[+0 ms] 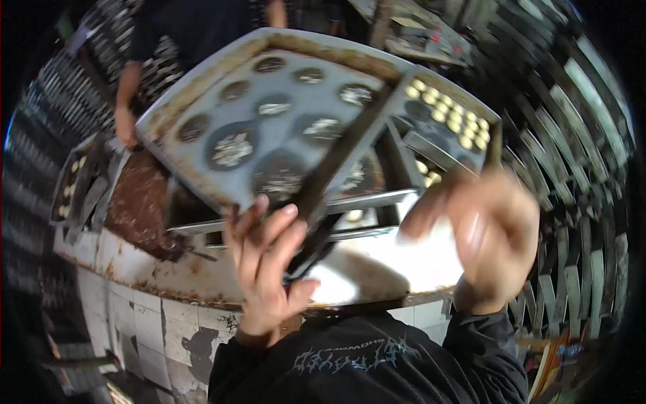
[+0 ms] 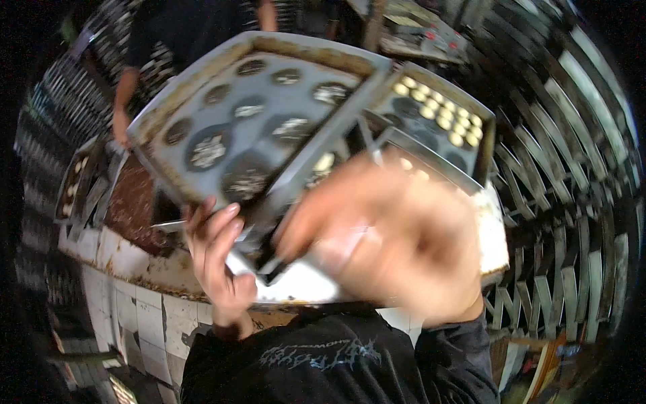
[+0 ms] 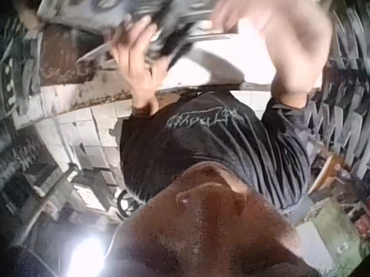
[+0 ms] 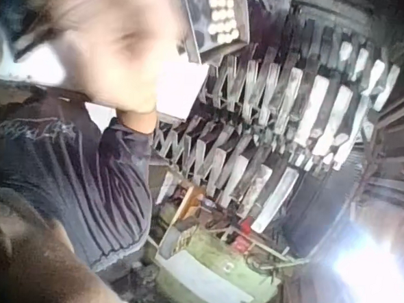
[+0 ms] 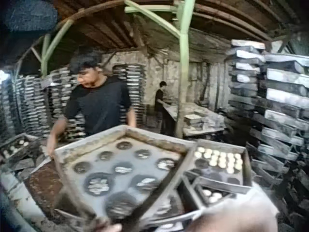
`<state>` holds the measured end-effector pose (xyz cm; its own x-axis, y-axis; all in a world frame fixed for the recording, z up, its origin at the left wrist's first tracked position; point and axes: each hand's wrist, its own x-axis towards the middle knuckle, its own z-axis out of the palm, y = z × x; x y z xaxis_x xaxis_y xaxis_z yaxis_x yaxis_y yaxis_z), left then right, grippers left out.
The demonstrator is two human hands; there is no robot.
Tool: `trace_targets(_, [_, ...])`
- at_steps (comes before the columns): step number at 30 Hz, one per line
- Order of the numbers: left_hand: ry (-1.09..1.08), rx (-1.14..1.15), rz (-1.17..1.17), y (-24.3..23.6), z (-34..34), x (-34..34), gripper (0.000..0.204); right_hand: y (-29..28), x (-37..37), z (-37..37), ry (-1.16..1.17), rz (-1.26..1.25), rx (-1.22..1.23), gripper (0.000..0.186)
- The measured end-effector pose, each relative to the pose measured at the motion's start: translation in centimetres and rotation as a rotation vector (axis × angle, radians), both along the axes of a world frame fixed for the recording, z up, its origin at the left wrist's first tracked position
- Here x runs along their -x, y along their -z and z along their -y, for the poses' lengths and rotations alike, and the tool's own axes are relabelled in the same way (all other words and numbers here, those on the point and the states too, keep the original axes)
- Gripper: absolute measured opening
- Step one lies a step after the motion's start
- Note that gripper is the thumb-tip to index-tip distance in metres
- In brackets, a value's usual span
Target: The person fills small dough balls with chocolate paste using a knife and places them into metal baking trays.
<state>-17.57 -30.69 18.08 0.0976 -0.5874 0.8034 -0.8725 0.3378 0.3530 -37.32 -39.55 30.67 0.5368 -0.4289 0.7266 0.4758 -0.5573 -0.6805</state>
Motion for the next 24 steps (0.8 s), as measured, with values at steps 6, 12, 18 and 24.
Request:
trace_targets(6, [-0.082,0.356,0.039,0.0,3.4,2.6,0.027,4.5,6.5,-1.7,-0.230,0.717,-0.100,0.018])
trace_targets(12, [-0.395,0.301,-0.171,1.4,0.2,2.4,0.041,5.7,12.9,2.4,-0.483,1.002,-0.426,0.025])
trace_targets(18, [-0.405,0.432,-0.147,0.9,3.3,3.5,0.032,10.6,21.8,23.4,0.216,-0.282,-0.145,0.032])
trace_targets(24, [-0.292,0.466,-0.060,0.1,3.9,3.7,0.031,23.6,21.7,47.6,0.962,-1.037,0.216,0.032])
